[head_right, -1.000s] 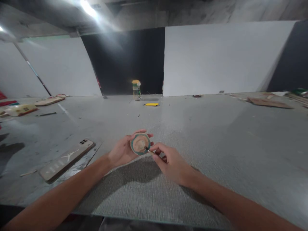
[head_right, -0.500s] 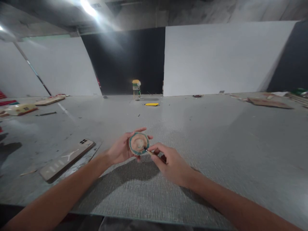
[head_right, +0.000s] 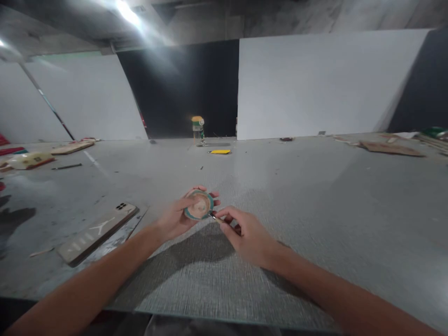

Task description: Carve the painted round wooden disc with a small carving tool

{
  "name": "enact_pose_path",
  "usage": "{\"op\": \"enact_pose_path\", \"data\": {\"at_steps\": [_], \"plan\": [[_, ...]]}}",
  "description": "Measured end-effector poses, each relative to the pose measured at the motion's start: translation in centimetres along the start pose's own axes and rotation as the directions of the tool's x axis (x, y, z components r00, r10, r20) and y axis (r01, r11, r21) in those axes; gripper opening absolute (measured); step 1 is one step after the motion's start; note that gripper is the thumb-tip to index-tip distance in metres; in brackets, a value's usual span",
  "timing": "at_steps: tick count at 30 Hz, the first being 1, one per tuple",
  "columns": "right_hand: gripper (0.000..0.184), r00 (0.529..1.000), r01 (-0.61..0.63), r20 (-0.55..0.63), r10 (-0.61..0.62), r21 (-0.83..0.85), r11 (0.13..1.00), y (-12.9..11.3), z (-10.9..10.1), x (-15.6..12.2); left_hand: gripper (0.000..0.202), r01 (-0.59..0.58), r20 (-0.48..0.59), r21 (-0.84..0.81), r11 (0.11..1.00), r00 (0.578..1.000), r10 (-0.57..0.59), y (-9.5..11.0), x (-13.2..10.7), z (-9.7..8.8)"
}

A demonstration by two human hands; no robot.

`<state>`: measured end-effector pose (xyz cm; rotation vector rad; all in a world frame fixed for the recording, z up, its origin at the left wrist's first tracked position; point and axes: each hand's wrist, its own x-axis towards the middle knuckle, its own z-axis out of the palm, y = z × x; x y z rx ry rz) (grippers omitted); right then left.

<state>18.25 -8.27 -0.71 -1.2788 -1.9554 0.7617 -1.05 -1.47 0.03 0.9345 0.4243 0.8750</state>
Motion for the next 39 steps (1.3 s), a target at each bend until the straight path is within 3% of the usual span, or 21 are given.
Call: {"op": "enact_pose_path", "data": {"at_steps": [9,14,25,35,39], "plan": [[0.019,1.0,-0.03,0.002,0.03,-0.123,0.992,-0.16,-0.22,0.19,0.035,0.008,0.002,0.38,0.925,1.0,-0.01,0.21,-0.52,0.39],[0.017,0.999,-0.042,-0.006,0.042,-0.15,0.988,-0.08,-0.22,0.25,0.03,-0.07,0.045,0.439,0.896,0.997,0.056,-0.08,-0.46,0.2],[0.018,1.0,-0.018,-0.011,0.016,-0.188,0.982,-0.02,-0.24,0.26,0.029,-0.051,0.038,0.382,0.923,0.999,0.039,-0.18,-0.48,0.42],[0.017,0.999,0.013,-0.041,-0.018,-0.114,0.993,0.04,-0.22,-0.03,0.024,0.054,0.065,0.077,0.996,0.996,-0.059,0.16,-0.56,0.45],[0.018,0.999,0.026,-0.037,-0.03,-0.108,0.994,-0.08,-0.11,-0.2,0.023,0.084,0.044,0.036,0.996,0.995,-0.086,0.26,-0.41,0.33]]}}
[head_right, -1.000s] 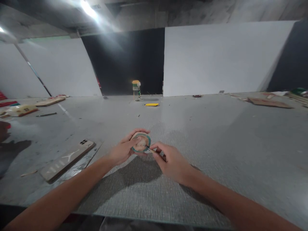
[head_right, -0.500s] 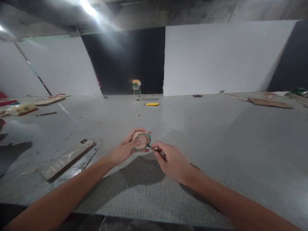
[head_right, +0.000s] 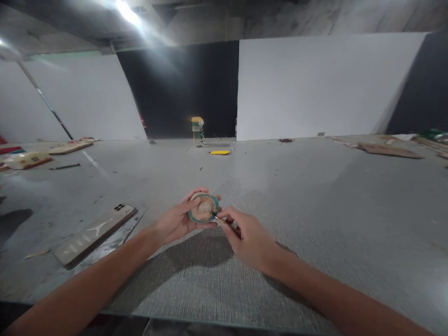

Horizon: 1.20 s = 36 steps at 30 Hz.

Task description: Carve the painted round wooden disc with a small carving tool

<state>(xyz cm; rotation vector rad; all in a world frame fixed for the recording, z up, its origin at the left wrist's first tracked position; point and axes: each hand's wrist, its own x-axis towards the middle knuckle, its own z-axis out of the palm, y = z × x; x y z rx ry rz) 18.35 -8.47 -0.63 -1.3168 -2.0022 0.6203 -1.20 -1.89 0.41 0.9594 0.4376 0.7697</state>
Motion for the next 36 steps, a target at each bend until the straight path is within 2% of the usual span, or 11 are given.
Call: {"op": "enact_pose_path", "data": {"at_steps": [11,15,18,27,36], "plan": [[0.017,0.999,0.027,-0.018,-0.027,-0.009,1.0,-0.4,0.1,0.2,0.024,0.018,0.009,-0.083,0.996,1.0,-0.017,-0.2,0.3,-0.4],[0.019,0.996,0.044,-0.071,-0.046,-0.037,0.998,-0.3,0.0,0.2,0.023,0.042,-0.021,-0.163,0.986,0.999,-0.046,-0.3,0.5,-0.5],[0.021,0.996,0.028,-0.087,-0.031,-0.045,0.999,-0.1,-0.2,0.2,0.024,0.017,-0.029,-0.175,0.984,0.999,-0.022,-0.2,0.5,-0.4],[0.019,1.0,-0.009,-0.031,0.007,-0.037,0.999,-0.1,-0.1,0.2,0.025,-0.105,-0.039,0.022,0.994,0.994,0.106,0.1,0.2,0.1],[0.019,1.0,-0.001,-0.026,-0.001,-0.077,0.997,0.0,-0.1,0.2,0.029,-0.13,0.01,0.196,0.972,0.991,0.13,-0.2,-0.1,0.6]]}}
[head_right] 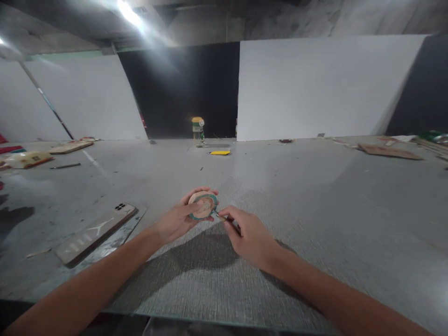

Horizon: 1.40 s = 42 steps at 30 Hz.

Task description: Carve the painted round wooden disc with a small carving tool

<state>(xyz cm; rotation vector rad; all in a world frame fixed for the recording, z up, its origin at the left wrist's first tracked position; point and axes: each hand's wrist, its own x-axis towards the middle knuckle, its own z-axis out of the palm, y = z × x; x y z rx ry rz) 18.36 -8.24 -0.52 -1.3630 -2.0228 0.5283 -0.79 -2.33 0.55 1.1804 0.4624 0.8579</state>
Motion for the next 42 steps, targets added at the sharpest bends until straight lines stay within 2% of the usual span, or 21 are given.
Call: {"op": "enact_pose_path", "data": {"at_steps": [5,9,14,20,25,33,39,42], "plan": [[0.016,1.0,0.002,0.02,-0.001,-0.059,0.998,-0.1,0.0,0.1,0.031,-0.039,-0.008,0.147,0.988,0.999,0.041,-0.8,0.0,0.3],[0.016,1.0,-0.015,0.007,0.015,-0.02,1.0,-0.1,0.0,0.2,0.032,-0.068,-0.022,0.172,0.983,0.997,0.073,-1.0,0.1,0.3],[0.017,0.999,-0.013,0.042,0.013,0.005,1.0,-0.2,0.1,0.1,0.034,-0.107,0.029,0.264,0.959,0.994,0.103,-0.9,0.1,0.1],[0.015,0.999,-0.01,0.041,0.01,-0.001,1.0,-0.3,0.1,0.1,0.034,-0.132,0.039,0.287,0.949,0.991,0.127,-1.1,0.2,0.1],[0.014,0.999,-0.018,0.036,0.019,-0.011,1.0,-0.5,0.2,0.0,0.036,-0.104,0.045,0.211,0.972,0.994,0.097,-1.1,0.0,0.2],[0.016,1.0,0.001,0.003,-0.001,0.005,1.0,-0.2,0.3,-0.3,0.031,-0.027,-0.035,-0.01,1.0,0.999,0.027,-1.5,-0.3,0.6],[0.015,1.0,-0.013,0.018,0.013,0.046,0.999,0.2,0.3,-0.3,0.029,-0.018,-0.032,-0.057,0.998,0.999,0.017,-1.6,-0.5,0.8],[0.017,1.0,0.006,0.004,-0.006,0.001,1.0,0.4,0.2,-0.3,0.028,-0.006,-0.015,-0.056,0.998,1.0,0.005,-1.4,-0.6,0.9]]}}
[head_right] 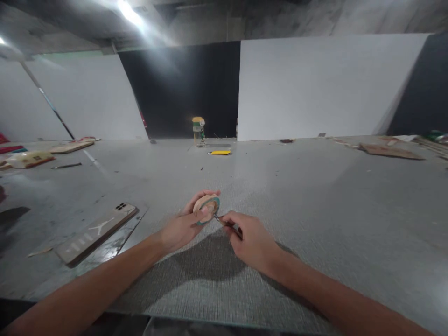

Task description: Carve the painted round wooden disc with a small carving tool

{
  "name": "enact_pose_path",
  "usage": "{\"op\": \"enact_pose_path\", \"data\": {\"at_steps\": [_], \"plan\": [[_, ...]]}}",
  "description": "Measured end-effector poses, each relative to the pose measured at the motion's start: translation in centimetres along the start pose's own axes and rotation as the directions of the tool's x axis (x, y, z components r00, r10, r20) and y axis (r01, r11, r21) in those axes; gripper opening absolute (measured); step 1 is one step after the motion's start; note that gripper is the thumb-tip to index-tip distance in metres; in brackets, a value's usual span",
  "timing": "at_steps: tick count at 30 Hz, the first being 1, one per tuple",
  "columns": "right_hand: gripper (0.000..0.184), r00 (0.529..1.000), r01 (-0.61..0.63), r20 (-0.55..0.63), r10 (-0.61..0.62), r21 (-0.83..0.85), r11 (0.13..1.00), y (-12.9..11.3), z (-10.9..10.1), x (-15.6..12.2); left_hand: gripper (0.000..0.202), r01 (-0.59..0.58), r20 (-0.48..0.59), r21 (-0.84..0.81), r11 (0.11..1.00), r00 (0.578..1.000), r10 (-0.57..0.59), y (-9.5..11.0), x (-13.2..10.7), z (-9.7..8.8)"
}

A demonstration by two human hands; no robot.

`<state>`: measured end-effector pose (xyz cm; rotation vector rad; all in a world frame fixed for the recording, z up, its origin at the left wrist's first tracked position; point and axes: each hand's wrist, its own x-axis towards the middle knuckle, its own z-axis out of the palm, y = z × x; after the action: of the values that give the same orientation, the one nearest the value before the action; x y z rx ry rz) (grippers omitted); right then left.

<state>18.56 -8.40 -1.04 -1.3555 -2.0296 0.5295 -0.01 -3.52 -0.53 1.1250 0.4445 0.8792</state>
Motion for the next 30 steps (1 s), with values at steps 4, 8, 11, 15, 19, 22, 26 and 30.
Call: {"op": "enact_pose_path", "data": {"at_steps": [4,8,11,15,19,22,26,30], "plan": [[0.021,0.996,0.073,-0.042,-0.076,-0.072,0.995,0.38,0.0,-0.09,0.029,0.013,-0.02,-0.011,1.0,1.0,-0.014,0.28,-0.05,0.23],[0.02,0.998,0.056,-0.024,-0.058,-0.05,0.997,0.43,-0.03,-0.05,0.03,0.002,0.005,0.0,1.0,1.0,-0.002,0.38,-0.06,0.22],[0.019,1.0,0.009,-0.003,-0.009,0.003,1.0,0.29,0.02,0.07,0.03,-0.008,-0.006,-0.009,1.0,1.0,0.008,0.26,-0.02,0.25],[0.018,0.999,-0.004,-0.033,0.008,0.103,0.995,0.18,0.33,0.16,0.028,-0.057,-0.044,-0.054,0.997,0.998,0.054,0.06,0.03,0.63],[0.017,0.998,-0.042,-0.034,0.048,0.173,0.984,0.09,0.64,0.18,0.028,-0.086,-0.068,-0.062,0.994,0.994,0.082,-0.11,-0.04,0.94],[0.016,0.998,-0.05,-0.021,0.055,0.184,0.982,0.08,0.64,0.21,0.028,-0.074,-0.075,-0.047,0.996,0.995,0.071,-0.27,-0.14,0.85],[0.017,1.0,-0.005,-0.008,0.006,0.087,0.996,0.43,0.23,0.22,0.027,-0.045,-0.053,-0.038,0.998,0.998,0.043,-0.32,-0.27,0.57],[0.018,0.998,0.058,0.005,-0.058,0.017,0.998,1.04,-0.28,0.24,0.028,-0.029,-0.026,-0.025,0.999,0.999,0.028,-0.08,-0.38,0.45]]}}
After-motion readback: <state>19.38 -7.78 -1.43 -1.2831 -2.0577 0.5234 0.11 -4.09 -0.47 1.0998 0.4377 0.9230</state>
